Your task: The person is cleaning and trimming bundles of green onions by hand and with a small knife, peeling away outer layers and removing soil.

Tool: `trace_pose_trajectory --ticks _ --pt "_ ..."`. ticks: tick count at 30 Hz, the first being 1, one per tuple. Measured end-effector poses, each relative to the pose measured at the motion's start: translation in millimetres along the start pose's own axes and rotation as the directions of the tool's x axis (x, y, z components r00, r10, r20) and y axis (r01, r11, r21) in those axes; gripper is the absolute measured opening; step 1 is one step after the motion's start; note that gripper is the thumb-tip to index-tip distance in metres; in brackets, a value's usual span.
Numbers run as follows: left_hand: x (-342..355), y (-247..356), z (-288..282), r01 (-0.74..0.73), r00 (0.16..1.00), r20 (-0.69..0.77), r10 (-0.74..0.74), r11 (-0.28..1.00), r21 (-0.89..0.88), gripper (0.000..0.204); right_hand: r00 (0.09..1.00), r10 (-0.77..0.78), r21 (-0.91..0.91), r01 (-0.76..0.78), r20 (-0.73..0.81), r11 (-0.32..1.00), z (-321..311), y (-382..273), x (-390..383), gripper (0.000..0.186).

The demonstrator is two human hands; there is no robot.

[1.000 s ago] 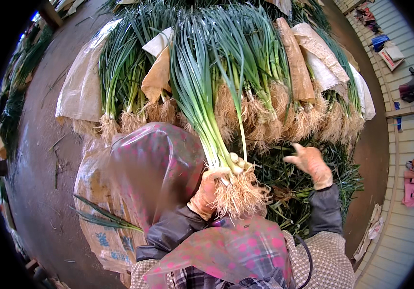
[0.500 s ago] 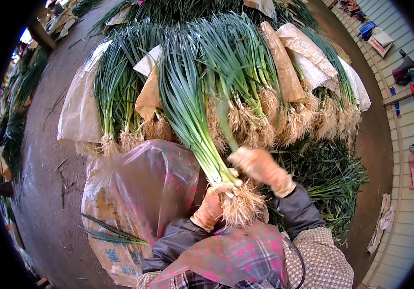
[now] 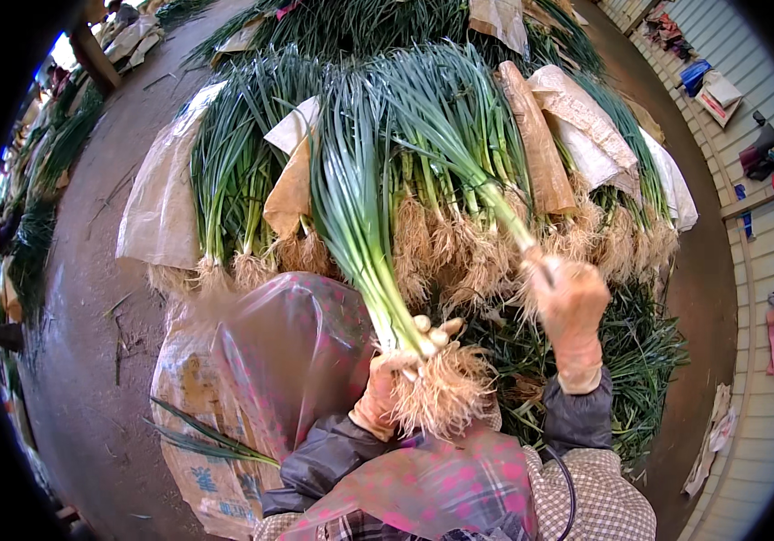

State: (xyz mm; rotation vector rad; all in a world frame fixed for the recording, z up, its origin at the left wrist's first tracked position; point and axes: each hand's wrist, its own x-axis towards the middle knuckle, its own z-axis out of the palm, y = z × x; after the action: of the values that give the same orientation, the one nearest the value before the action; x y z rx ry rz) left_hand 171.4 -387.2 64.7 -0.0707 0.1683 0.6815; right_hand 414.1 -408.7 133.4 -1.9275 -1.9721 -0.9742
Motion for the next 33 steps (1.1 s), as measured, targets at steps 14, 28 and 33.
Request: trace_pose_trajectory --ticks 14,28,33 --pt "-1 0 -49 0.064 0.998 -0.018 -0.062 0.993 0.096 0.047 0.604 0.014 0.604 -0.797 0.797 -0.006 117 -83 -10 0.049" --pt "7 -4 -39 -0.096 0.992 -0.071 0.104 0.99 0.103 0.038 0.335 0.279 0.423 -0.828 0.9 -0.368 -28 -64 -83 0.025" --pt "2 1 -8 -0.056 0.998 0.026 0.06 0.988 -0.146 0.039 0.319 0.745 0.55 -0.832 0.585 -0.076 -20 25 -162 0.037"
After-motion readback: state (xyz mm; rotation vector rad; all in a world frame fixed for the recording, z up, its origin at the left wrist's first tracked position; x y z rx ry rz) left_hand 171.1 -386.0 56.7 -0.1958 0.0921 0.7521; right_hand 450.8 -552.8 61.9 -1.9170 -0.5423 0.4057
